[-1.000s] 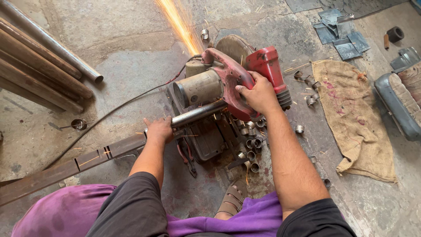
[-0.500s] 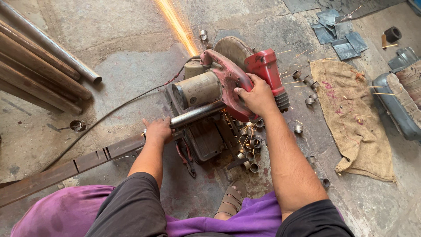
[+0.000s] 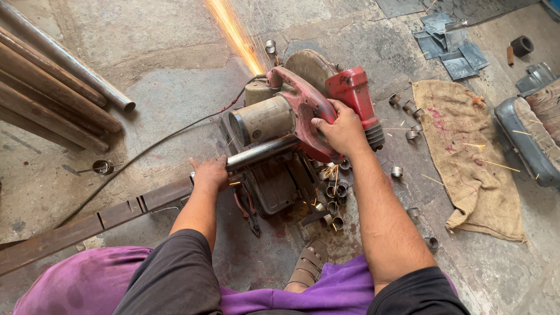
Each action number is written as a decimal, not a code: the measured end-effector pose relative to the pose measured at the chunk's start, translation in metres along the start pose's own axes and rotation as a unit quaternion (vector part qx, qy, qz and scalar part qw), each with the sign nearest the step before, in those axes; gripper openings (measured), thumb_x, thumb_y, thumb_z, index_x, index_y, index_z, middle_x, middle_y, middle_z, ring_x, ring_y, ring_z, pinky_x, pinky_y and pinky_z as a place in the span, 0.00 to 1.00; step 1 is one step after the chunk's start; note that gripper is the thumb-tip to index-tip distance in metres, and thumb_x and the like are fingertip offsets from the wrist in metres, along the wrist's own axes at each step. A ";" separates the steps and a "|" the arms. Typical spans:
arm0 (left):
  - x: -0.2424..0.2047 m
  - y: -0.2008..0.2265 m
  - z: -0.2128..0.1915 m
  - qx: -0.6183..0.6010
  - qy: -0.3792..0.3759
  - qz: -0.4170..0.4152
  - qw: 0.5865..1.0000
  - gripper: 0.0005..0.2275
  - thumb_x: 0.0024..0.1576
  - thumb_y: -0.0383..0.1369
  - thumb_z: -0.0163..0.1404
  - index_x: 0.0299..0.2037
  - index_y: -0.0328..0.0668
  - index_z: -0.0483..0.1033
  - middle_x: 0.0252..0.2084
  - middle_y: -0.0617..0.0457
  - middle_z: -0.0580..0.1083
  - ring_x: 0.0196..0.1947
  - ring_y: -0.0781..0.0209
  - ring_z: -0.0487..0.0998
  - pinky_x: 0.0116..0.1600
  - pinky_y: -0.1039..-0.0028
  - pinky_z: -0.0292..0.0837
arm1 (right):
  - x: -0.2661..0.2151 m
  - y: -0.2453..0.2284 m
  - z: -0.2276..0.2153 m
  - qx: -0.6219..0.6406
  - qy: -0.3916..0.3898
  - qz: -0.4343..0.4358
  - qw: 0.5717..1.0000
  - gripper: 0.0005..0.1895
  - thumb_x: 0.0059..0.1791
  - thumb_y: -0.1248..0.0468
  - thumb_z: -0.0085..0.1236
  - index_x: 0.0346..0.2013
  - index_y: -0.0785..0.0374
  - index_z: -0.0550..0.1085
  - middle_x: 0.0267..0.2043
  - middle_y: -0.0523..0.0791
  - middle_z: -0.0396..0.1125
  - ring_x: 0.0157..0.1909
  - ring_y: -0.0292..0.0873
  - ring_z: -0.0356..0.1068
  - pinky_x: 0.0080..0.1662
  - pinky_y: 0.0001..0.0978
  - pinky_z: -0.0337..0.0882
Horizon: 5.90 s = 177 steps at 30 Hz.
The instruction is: The person uses a red chop saw to cut a long metal pipe into short segments. They repeatedly position the pipe, lower the saw blade to cut, and lift the blade to reposition the pipe, producing a growing pile of cut pieces on the floor.
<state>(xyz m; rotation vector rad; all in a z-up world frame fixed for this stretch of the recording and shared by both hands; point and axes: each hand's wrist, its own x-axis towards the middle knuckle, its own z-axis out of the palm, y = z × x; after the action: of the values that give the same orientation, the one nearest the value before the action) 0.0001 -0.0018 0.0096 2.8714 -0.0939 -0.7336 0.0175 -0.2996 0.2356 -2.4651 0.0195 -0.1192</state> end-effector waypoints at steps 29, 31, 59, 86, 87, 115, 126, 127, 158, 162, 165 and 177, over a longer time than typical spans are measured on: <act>0.012 -0.004 0.010 -0.010 0.003 0.008 1.000 0.24 0.57 0.33 0.52 0.66 0.51 0.64 0.63 0.49 0.72 0.65 0.48 0.71 0.73 0.29 0.37 | 0.016 0.015 0.003 0.001 -0.045 -0.016 0.999 0.28 0.44 0.60 0.67 0.57 0.66 0.72 0.44 0.49 0.75 0.45 0.43 0.75 0.47 0.37 0.74; 0.016 -0.007 0.018 -0.002 0.027 0.023 0.999 0.23 0.56 0.33 0.52 0.64 0.51 0.66 0.61 0.49 0.72 0.64 0.48 0.72 0.73 0.31 0.42 | 0.049 0.007 -0.003 -0.006 -0.083 0.044 0.996 0.28 0.44 0.60 0.67 0.56 0.63 0.72 0.42 0.47 0.76 0.42 0.43 0.76 0.44 0.36 0.75; 0.017 0.001 -0.014 0.006 0.112 0.064 0.992 0.28 0.53 0.39 0.55 0.66 0.55 0.66 0.60 0.51 0.71 0.63 0.54 0.70 0.66 0.49 0.58 | 0.178 -0.110 -0.028 -0.130 -0.158 0.035 0.978 0.25 0.47 0.56 0.67 0.54 0.64 0.74 0.38 0.48 0.76 0.28 0.41 0.75 0.30 0.38 0.75; 0.016 0.000 0.027 -0.036 0.085 0.065 0.994 0.26 0.57 0.43 0.55 0.66 0.54 0.63 0.60 0.49 0.70 0.63 0.52 0.70 0.64 0.54 0.63 | 0.170 -0.080 -0.026 -0.187 -0.131 -0.011 0.974 0.28 0.44 0.51 0.70 0.53 0.62 0.75 0.46 0.51 0.75 0.47 0.47 0.76 0.49 0.42 0.74; 0.016 0.003 0.028 -0.044 0.090 0.064 0.993 0.26 0.57 0.43 0.55 0.65 0.54 0.64 0.60 0.50 0.70 0.63 0.52 0.71 0.64 0.54 0.63 | 0.169 -0.081 -0.026 -0.185 -0.132 -0.006 0.974 0.26 0.45 0.51 0.70 0.52 0.61 0.76 0.46 0.50 0.75 0.46 0.46 0.77 0.48 0.43 0.74; 0.013 0.005 0.008 -0.001 0.082 0.067 0.994 0.29 0.53 0.45 0.58 0.64 0.51 0.62 0.62 0.46 0.68 0.63 0.49 0.68 0.64 0.50 0.61 | 0.153 -0.082 -0.029 -0.063 -0.162 0.024 0.985 0.27 0.46 0.59 0.67 0.58 0.63 0.74 0.40 0.50 0.76 0.35 0.44 0.76 0.34 0.40 0.76; 0.022 0.006 0.014 -0.008 0.050 0.078 0.996 0.19 0.59 0.43 0.54 0.56 0.43 0.69 0.53 0.43 0.76 0.54 0.46 0.79 0.56 0.59 0.75 | 0.142 -0.075 -0.027 -0.099 -0.149 0.001 0.984 0.30 0.45 0.62 0.69 0.60 0.65 0.70 0.39 0.48 0.75 0.33 0.41 0.76 0.34 0.37 0.76; 0.022 0.006 0.014 -0.011 0.047 0.074 0.996 0.19 0.59 0.43 0.54 0.56 0.43 0.69 0.53 0.43 0.76 0.54 0.46 0.79 0.57 0.59 0.75 | 0.140 -0.074 -0.026 -0.099 -0.150 0.010 0.984 0.31 0.44 0.62 0.69 0.60 0.65 0.69 0.39 0.48 0.75 0.33 0.41 0.76 0.34 0.38 0.76; 0.024 0.020 0.001 0.014 0.002 0.018 1.000 0.23 0.58 0.46 0.57 0.59 0.47 0.70 0.56 0.49 0.77 0.58 0.47 0.77 0.69 0.41 0.59 | 0.093 -0.070 -0.024 -0.093 -0.112 0.022 0.989 0.29 0.44 0.59 0.69 0.56 0.66 0.70 0.39 0.49 0.75 0.29 0.43 0.77 0.34 0.38 0.76; 0.025 0.020 0.000 0.014 -0.003 0.017 1.000 0.23 0.58 0.46 0.57 0.60 0.48 0.69 0.58 0.49 0.76 0.60 0.47 0.76 0.69 0.40 0.58 | 0.092 -0.070 -0.025 -0.082 -0.115 0.023 0.990 0.29 0.44 0.60 0.68 0.57 0.65 0.70 0.39 0.49 0.76 0.28 0.43 0.76 0.34 0.39 0.76; 0.027 0.019 0.002 0.017 -0.010 0.017 1.000 0.24 0.58 0.47 0.56 0.61 0.47 0.68 0.60 0.49 0.75 0.61 0.47 0.75 0.70 0.39 0.56 | 0.091 -0.069 -0.025 -0.075 -0.109 0.025 0.991 0.30 0.44 0.60 0.68 0.58 0.64 0.70 0.39 0.49 0.76 0.28 0.43 0.76 0.34 0.38 0.76; 0.031 0.018 0.007 0.011 0.000 0.014 1.000 0.23 0.58 0.45 0.56 0.61 0.47 0.69 0.60 0.48 0.75 0.62 0.47 0.74 0.72 0.39 0.54 | 0.091 -0.061 -0.024 -0.036 -0.102 0.039 0.993 0.28 0.44 0.58 0.69 0.55 0.63 0.73 0.37 0.46 0.76 0.31 0.39 0.75 0.35 0.36 0.75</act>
<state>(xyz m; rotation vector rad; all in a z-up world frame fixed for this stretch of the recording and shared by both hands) 0.0234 -0.0238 -0.0078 2.8834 -0.1437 -0.7325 0.1049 -0.2706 0.2996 -2.5336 0.0321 0.1699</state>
